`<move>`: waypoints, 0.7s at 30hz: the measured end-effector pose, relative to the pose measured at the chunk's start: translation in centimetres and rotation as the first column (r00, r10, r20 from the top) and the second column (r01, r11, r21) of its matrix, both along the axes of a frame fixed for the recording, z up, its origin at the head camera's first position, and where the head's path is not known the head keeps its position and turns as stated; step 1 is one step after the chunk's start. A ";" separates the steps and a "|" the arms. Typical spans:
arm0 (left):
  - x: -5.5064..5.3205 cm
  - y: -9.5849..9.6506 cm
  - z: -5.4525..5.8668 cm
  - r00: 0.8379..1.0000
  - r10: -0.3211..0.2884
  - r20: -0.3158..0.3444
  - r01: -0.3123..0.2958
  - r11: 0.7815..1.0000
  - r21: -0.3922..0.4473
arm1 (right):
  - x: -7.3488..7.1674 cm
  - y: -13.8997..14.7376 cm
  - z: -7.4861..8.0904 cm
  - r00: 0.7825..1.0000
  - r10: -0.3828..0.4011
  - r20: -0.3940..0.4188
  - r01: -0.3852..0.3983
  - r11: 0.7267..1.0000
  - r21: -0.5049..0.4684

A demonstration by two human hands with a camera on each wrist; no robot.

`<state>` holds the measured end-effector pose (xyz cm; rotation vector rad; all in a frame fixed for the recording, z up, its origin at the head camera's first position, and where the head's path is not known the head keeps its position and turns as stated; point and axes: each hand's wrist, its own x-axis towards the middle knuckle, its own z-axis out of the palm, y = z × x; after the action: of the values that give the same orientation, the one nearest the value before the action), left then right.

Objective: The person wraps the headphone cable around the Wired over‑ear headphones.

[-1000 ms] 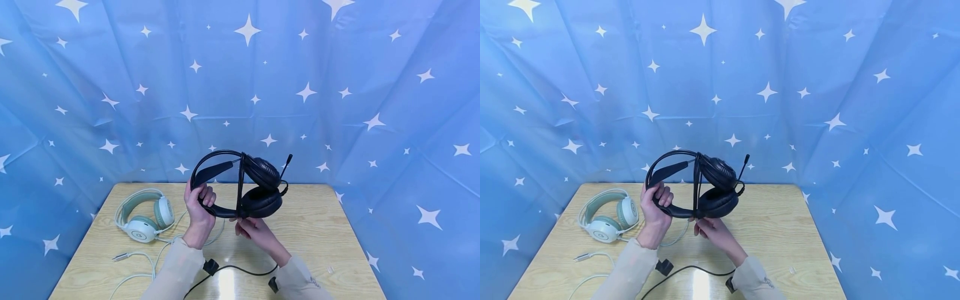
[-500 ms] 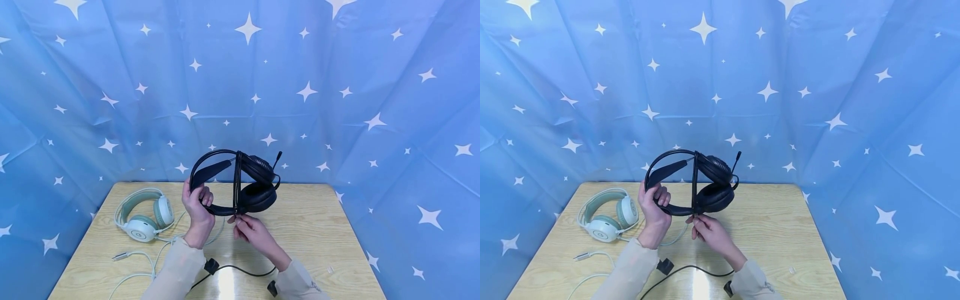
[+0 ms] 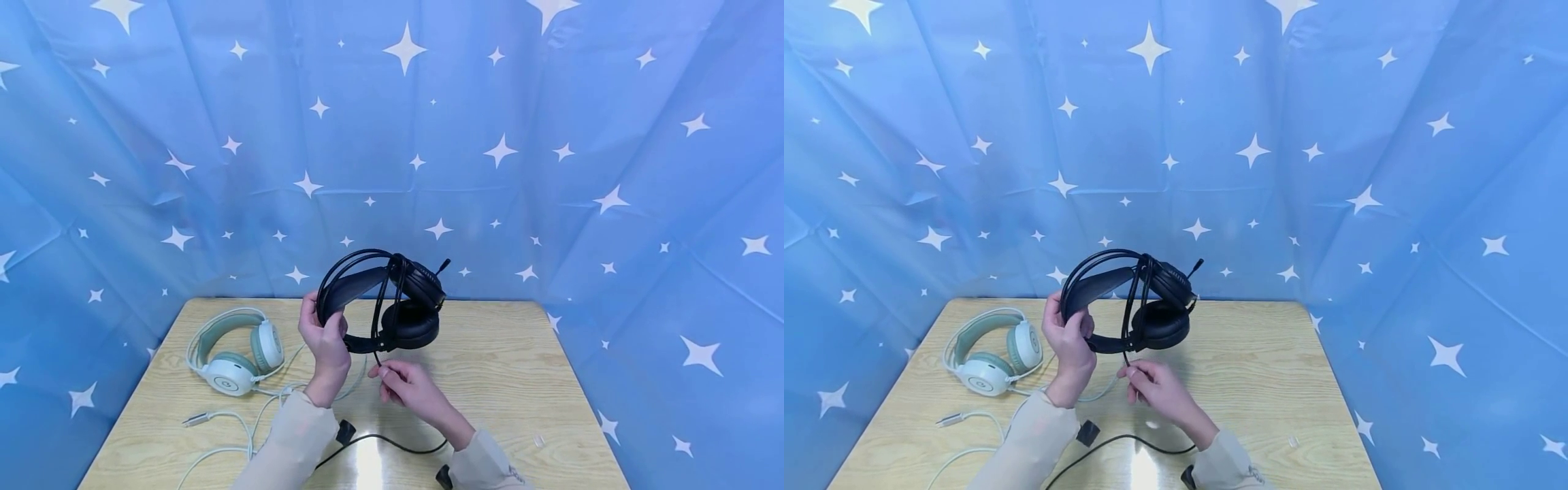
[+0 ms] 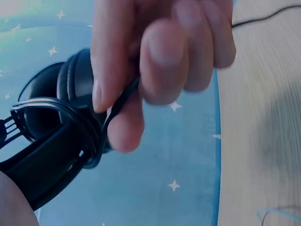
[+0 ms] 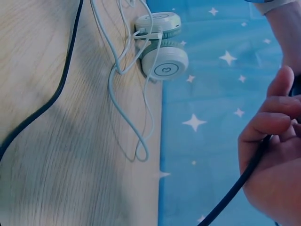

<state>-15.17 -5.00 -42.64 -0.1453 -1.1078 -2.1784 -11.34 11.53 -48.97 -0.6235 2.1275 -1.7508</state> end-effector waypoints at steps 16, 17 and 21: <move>-0.4 -1.0 -1.6 0.968 0.249 -0.040 -0.245 0.895 -0.373 | 0.1 0.8 2.1 0.998 0.026 -0.059 -0.020 0.995 0.095; -0.4 -1.1 -1.7 0.967 0.251 -0.040 -0.247 0.893 -0.376 | 0.0 0.9 2.2 0.997 0.024 -0.067 -0.018 0.995 0.095; -0.5 -1.4 -1.8 0.964 0.260 -0.054 -0.260 0.880 -0.397 | -0.2 1.5 2.4 0.996 0.013 -0.089 -0.004 0.995 0.095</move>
<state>-15.63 -6.41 -44.40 -0.1649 -1.4761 -1.6937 -11.54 13.00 -46.57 -0.6960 2.2497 -1.6348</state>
